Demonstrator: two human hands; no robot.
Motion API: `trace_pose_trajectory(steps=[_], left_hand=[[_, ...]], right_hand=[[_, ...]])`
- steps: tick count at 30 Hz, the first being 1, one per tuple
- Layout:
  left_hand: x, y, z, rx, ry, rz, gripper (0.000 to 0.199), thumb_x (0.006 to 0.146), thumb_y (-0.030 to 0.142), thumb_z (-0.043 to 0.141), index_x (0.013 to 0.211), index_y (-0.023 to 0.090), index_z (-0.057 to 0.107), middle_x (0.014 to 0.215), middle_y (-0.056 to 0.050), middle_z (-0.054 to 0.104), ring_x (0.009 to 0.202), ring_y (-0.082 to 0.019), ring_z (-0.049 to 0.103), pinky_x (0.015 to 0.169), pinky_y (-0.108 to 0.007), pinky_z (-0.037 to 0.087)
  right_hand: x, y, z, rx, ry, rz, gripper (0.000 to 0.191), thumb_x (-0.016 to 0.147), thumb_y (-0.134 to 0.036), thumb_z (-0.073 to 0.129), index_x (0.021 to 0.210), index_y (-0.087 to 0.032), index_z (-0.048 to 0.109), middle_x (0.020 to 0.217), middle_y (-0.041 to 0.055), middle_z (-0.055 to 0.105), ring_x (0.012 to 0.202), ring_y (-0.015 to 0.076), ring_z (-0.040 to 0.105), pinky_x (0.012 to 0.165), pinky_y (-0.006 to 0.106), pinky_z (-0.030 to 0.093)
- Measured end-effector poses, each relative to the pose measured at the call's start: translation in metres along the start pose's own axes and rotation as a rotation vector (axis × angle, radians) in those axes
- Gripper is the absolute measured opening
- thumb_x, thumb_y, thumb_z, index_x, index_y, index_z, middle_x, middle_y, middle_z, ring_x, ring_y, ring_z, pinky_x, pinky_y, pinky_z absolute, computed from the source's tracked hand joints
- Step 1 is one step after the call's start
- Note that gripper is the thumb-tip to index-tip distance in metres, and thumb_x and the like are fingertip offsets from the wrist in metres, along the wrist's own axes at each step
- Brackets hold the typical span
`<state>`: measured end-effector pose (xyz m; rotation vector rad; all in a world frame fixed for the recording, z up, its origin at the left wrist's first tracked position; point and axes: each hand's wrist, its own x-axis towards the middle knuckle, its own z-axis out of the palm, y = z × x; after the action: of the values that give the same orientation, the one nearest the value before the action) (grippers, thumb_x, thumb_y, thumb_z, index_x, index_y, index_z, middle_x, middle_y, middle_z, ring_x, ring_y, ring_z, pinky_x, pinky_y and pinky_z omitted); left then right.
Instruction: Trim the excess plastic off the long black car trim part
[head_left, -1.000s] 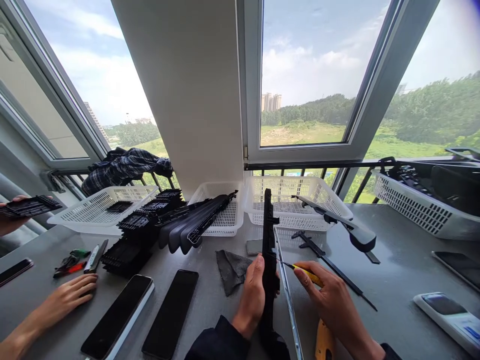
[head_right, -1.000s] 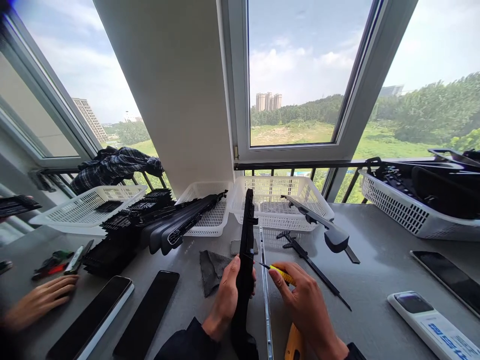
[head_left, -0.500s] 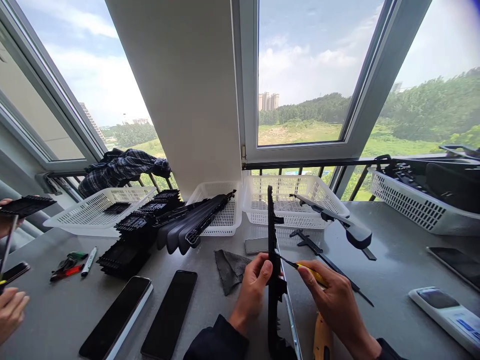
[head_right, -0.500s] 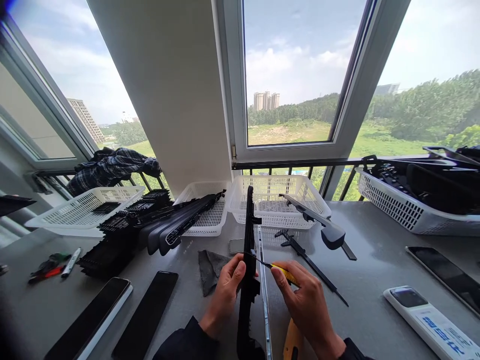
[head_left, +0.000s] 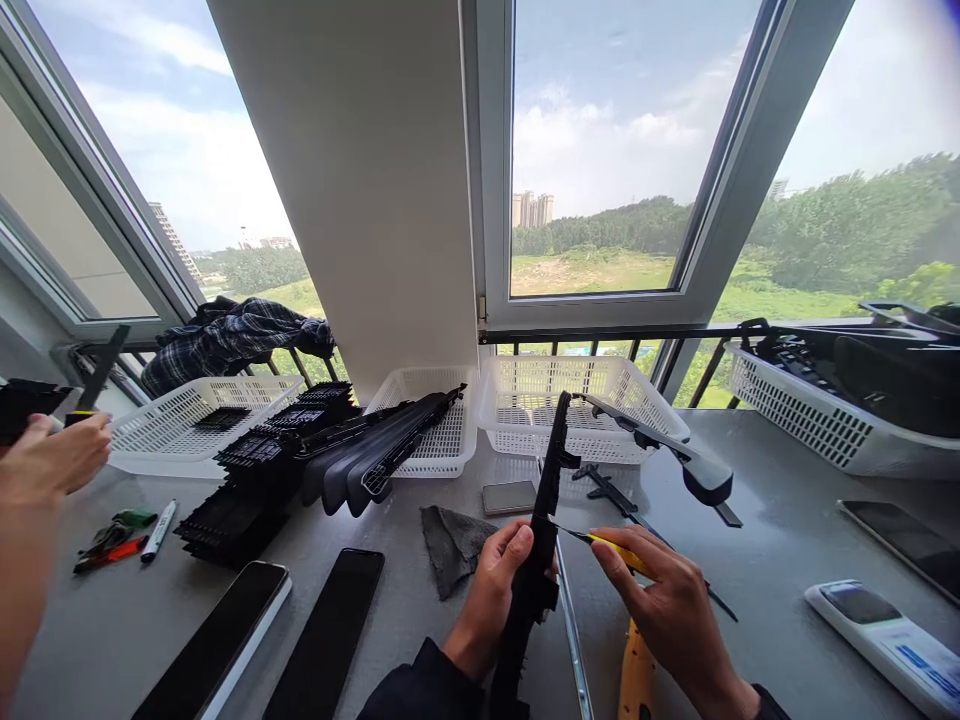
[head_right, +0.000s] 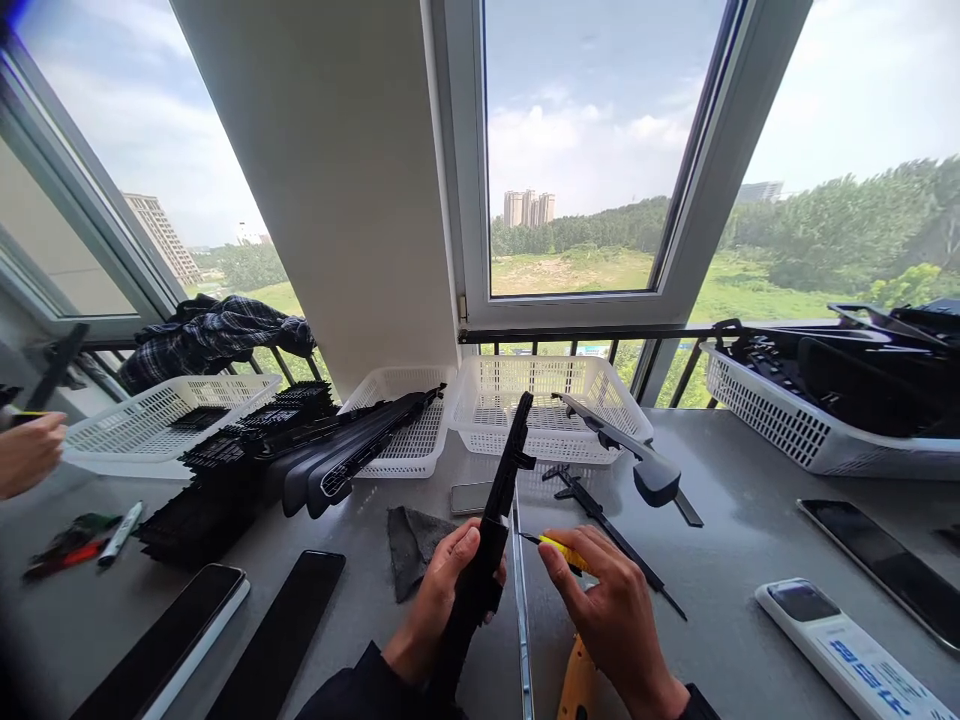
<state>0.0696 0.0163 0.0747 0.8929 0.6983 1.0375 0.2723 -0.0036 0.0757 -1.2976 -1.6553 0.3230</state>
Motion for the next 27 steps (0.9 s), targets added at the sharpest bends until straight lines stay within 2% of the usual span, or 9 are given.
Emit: trace_pose_trajectory(steps=[4, 9, 12, 15, 19, 27], left_hand=[[0.0, 0.0, 0.0, -0.109, 0.004, 0.03, 0.048, 0.086, 0.062, 0.074, 0.097, 0.017, 0.061, 0.072, 0.0, 0.061, 0.055, -0.01, 0.053, 0.05, -0.02, 0.045], [0.002, -0.007, 0.0, -0.201, -0.033, 0.013, 0.038, 0.088, 0.054, 0.071, 0.088, 0.018, 0.058, 0.074, -0.003, 0.064, 0.057, -0.011, 0.053, 0.054, -0.022, 0.042], [0.003, -0.01, 0.001, -0.23, -0.052, -0.006, 0.036, 0.089, 0.054, 0.064, 0.085, 0.019, 0.057, 0.067, -0.002, 0.063, 0.056, -0.012, 0.052, 0.054, -0.023, 0.04], [0.004, -0.009, 0.002, -0.189, -0.111, -0.018, 0.039, 0.092, 0.059, 0.057, 0.083, 0.021, 0.055, 0.057, 0.001, 0.057, 0.05, -0.012, 0.047, 0.051, -0.023, 0.037], [0.004, -0.007, 0.001, -0.19, -0.152, -0.032, 0.039, 0.093, 0.06, 0.054, 0.084, 0.022, 0.052, 0.056, 0.003, 0.053, 0.048, -0.012, 0.045, 0.05, -0.024, 0.036], [0.002, -0.003, 0.0, -0.141, -0.088, -0.019, 0.038, 0.091, 0.058, 0.059, 0.088, 0.021, 0.054, 0.061, 0.001, 0.057, 0.053, -0.013, 0.05, 0.055, -0.025, 0.04]], right_hand=[[0.001, -0.004, 0.001, 0.013, 0.011, 0.057, 0.04, 0.102, -0.055, 0.058, 0.095, -0.024, 0.081, 0.091, 0.0061, 0.081, 0.08, 0.0228, 0.076, 0.071, 0.029, 0.058], [0.003, -0.003, -0.001, 0.017, -0.143, 0.034, 0.042, 0.101, -0.058, 0.058, 0.093, -0.025, 0.082, 0.088, 0.0062, 0.08, 0.079, 0.024, 0.076, 0.073, 0.03, 0.059], [0.003, 0.0, -0.001, 0.016, -0.188, 0.01, 0.041, 0.1, -0.058, 0.059, 0.094, -0.026, 0.082, 0.085, 0.005, 0.079, 0.077, 0.0229, 0.075, 0.072, 0.03, 0.059], [0.002, 0.0, 0.0, 0.005, -0.171, 0.003, 0.039, 0.1, -0.057, 0.06, 0.095, -0.026, 0.082, 0.087, 0.0043, 0.079, 0.079, 0.0225, 0.075, 0.072, 0.03, 0.059], [0.002, -0.005, 0.0, -0.01, -0.135, 0.03, 0.04, 0.101, -0.058, 0.058, 0.095, -0.025, 0.081, 0.091, 0.0056, 0.079, 0.082, 0.0237, 0.075, 0.073, 0.031, 0.058], [0.0, -0.005, 0.003, 0.013, -0.138, 0.086, 0.042, 0.101, -0.059, 0.057, 0.09, -0.024, 0.08, 0.09, 0.0065, 0.079, 0.082, 0.0245, 0.074, 0.075, 0.032, 0.056]])
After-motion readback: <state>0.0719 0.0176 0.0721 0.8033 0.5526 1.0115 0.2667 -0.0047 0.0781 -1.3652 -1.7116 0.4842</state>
